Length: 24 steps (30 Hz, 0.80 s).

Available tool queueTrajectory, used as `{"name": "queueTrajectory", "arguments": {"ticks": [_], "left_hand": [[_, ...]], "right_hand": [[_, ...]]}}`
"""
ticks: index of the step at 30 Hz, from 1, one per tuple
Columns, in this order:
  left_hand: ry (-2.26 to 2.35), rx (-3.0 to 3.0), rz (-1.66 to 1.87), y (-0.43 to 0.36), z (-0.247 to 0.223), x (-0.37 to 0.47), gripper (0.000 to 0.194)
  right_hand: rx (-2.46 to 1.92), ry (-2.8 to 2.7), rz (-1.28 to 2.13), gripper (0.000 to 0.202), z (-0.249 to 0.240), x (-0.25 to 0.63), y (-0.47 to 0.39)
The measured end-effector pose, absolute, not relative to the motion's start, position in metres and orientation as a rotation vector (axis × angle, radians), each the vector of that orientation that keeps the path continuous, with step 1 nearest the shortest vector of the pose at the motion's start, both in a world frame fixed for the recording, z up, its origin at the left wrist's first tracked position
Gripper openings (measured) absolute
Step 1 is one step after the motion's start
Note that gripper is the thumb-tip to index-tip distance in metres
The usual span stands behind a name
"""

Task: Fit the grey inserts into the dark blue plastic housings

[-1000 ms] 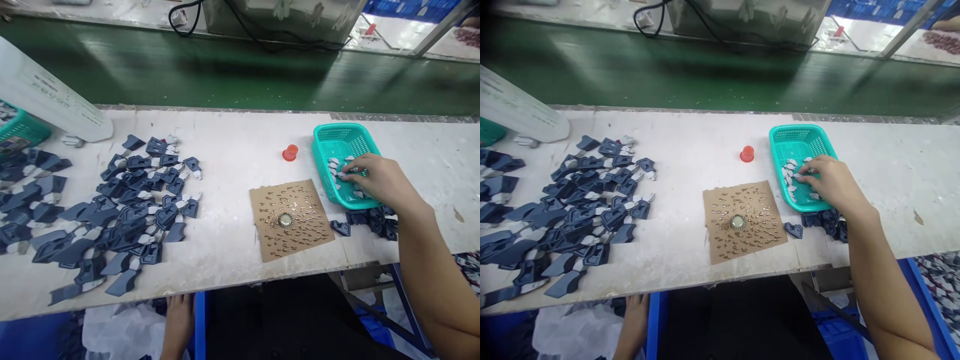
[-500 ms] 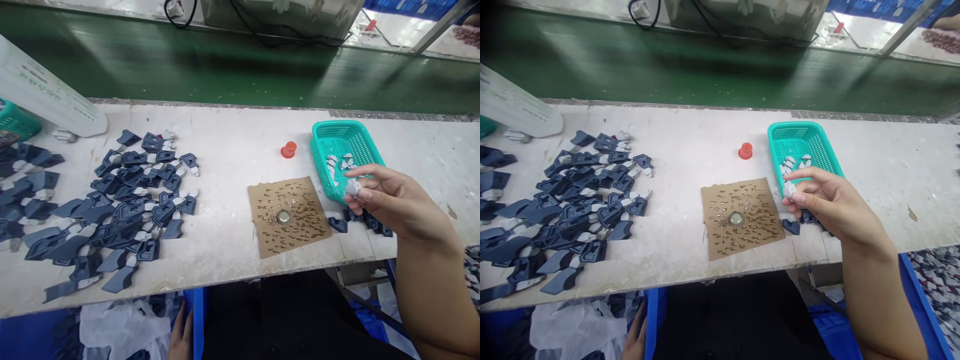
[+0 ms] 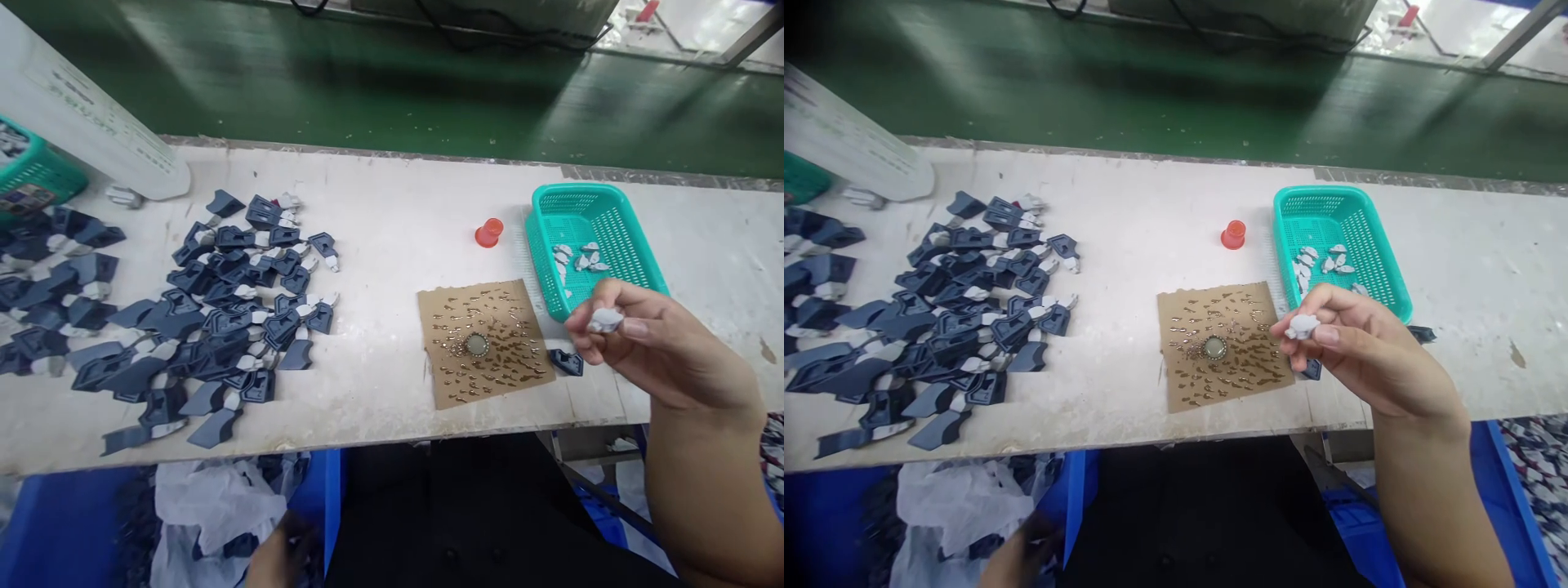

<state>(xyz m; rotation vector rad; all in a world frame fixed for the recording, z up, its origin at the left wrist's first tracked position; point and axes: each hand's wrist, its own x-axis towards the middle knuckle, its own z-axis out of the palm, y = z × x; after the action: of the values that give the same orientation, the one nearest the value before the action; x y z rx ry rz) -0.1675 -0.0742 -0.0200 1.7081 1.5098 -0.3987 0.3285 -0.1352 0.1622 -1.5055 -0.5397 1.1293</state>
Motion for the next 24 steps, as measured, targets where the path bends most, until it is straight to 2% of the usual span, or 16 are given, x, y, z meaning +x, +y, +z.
{"name": "queueTrajectory", "arguments": {"ticks": [3, 6, 7, 9, 11, 17, 24], "left_hand": [[1.506, 1.396, -0.263, -0.043, 0.015, -0.175, 0.041], [1.429, 1.033, 0.135, -0.021, 0.055, -0.163, 0.06], [1.357, 0.965, 0.286, -0.018, 0.066, -0.152, 0.057], [1.12, 0.835, 0.509, -0.019, 0.082, -0.119, 0.036], [0.892, 0.658, 0.565, -0.025, 0.091, -0.075, 0.019], [0.604, 0.163, 0.511, -0.038, 0.097, 0.041, 0.017], [0.532, -0.058, 0.493, -0.052, 0.093, 0.067, 0.024]], "right_hand": [[-1.512, -0.574, 1.111, 0.029, 0.159, 0.328, -0.135], [-1.529, -0.607, 1.079, 0.026, 0.156, 0.326, -0.137], [-1.538, -0.618, 1.061, 0.025, 0.154, 0.325, -0.137], [-1.549, -0.642, 1.025, 0.019, 0.152, 0.321, -0.14], [-1.597, -0.695, 0.957, 0.012, 0.149, 0.315, -0.144], [-2.052, -1.179, 0.448, 0.013, 0.139, 0.295, -0.148], [-1.946, -1.769, 0.228, 0.028, 0.118, 0.288, -0.137]]}}
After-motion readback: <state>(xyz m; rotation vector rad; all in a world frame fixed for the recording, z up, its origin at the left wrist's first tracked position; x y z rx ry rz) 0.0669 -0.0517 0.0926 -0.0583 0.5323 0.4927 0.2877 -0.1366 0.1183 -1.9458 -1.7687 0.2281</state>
